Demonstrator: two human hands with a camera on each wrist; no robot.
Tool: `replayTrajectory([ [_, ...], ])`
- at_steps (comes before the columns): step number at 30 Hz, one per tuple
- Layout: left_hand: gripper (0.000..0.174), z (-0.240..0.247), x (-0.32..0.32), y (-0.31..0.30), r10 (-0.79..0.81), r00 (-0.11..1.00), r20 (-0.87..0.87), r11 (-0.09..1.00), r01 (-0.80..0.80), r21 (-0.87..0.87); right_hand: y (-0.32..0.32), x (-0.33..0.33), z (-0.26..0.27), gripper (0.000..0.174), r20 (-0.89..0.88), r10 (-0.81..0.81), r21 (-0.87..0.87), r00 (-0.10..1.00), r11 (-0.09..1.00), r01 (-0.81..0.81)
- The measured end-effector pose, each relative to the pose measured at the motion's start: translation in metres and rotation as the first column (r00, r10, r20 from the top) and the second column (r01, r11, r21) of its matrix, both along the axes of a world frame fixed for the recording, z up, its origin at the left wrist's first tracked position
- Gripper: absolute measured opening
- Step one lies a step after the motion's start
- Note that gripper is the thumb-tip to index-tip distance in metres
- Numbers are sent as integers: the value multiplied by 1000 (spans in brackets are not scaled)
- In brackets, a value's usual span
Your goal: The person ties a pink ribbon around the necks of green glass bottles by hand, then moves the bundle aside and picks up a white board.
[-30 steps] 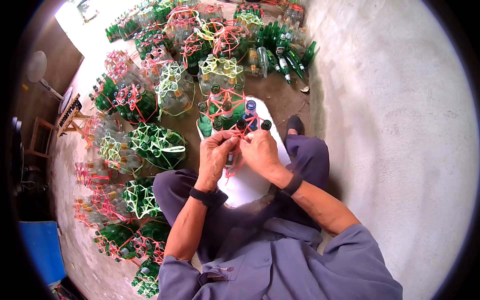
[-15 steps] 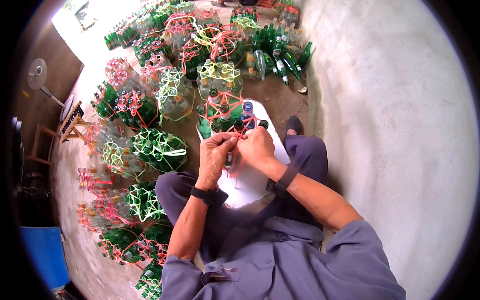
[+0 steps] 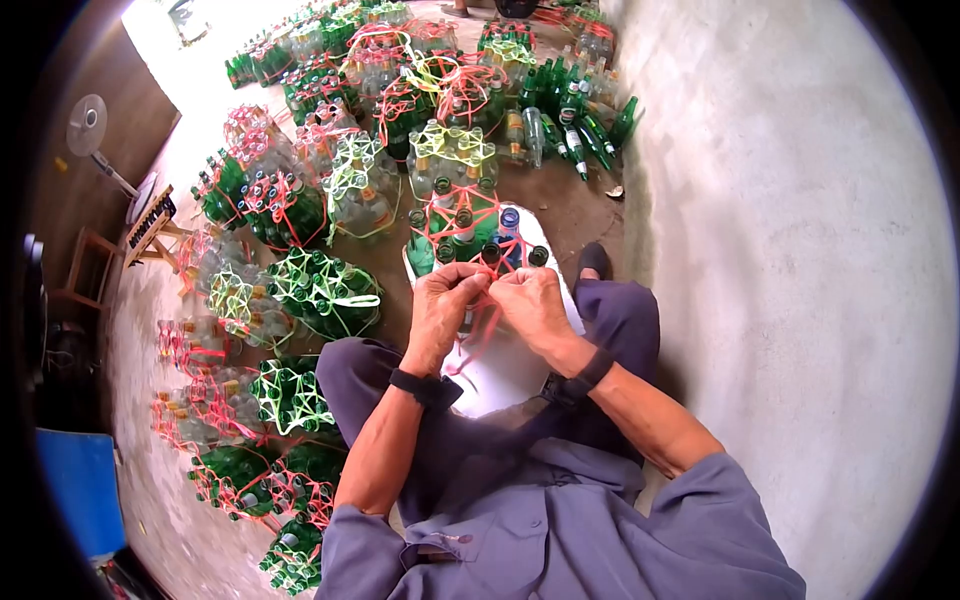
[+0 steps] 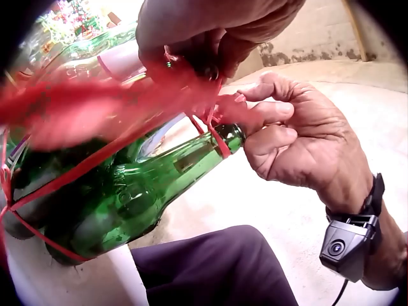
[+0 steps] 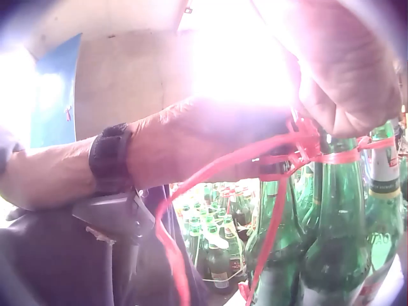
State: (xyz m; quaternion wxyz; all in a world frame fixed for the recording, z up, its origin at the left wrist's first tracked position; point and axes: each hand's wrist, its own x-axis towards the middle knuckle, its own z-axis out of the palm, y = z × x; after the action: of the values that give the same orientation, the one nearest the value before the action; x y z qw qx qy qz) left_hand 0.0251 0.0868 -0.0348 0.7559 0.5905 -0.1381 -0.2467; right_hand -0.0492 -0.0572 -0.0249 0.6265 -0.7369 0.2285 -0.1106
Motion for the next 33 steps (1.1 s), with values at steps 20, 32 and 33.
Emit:
replayTrajectory([
  [20, 8, -5, 0, -12, 36, 995, 98, 999, -39, 37, 8, -35, 19, 9, 41, 164, -434, 986, 891, -130],
  [32, 6, -8, 2, -13, 18, 989, 148, 999, -24, 36, 18, -66, 28, 9, -12, 255, -451, 967, 862, -233],
  [33, 4, -8, 3, -13, -6, 991, 133, 999, 0, 45, 17, -68, 34, 10, -23, 287, -395, 958, 877, -272],
])
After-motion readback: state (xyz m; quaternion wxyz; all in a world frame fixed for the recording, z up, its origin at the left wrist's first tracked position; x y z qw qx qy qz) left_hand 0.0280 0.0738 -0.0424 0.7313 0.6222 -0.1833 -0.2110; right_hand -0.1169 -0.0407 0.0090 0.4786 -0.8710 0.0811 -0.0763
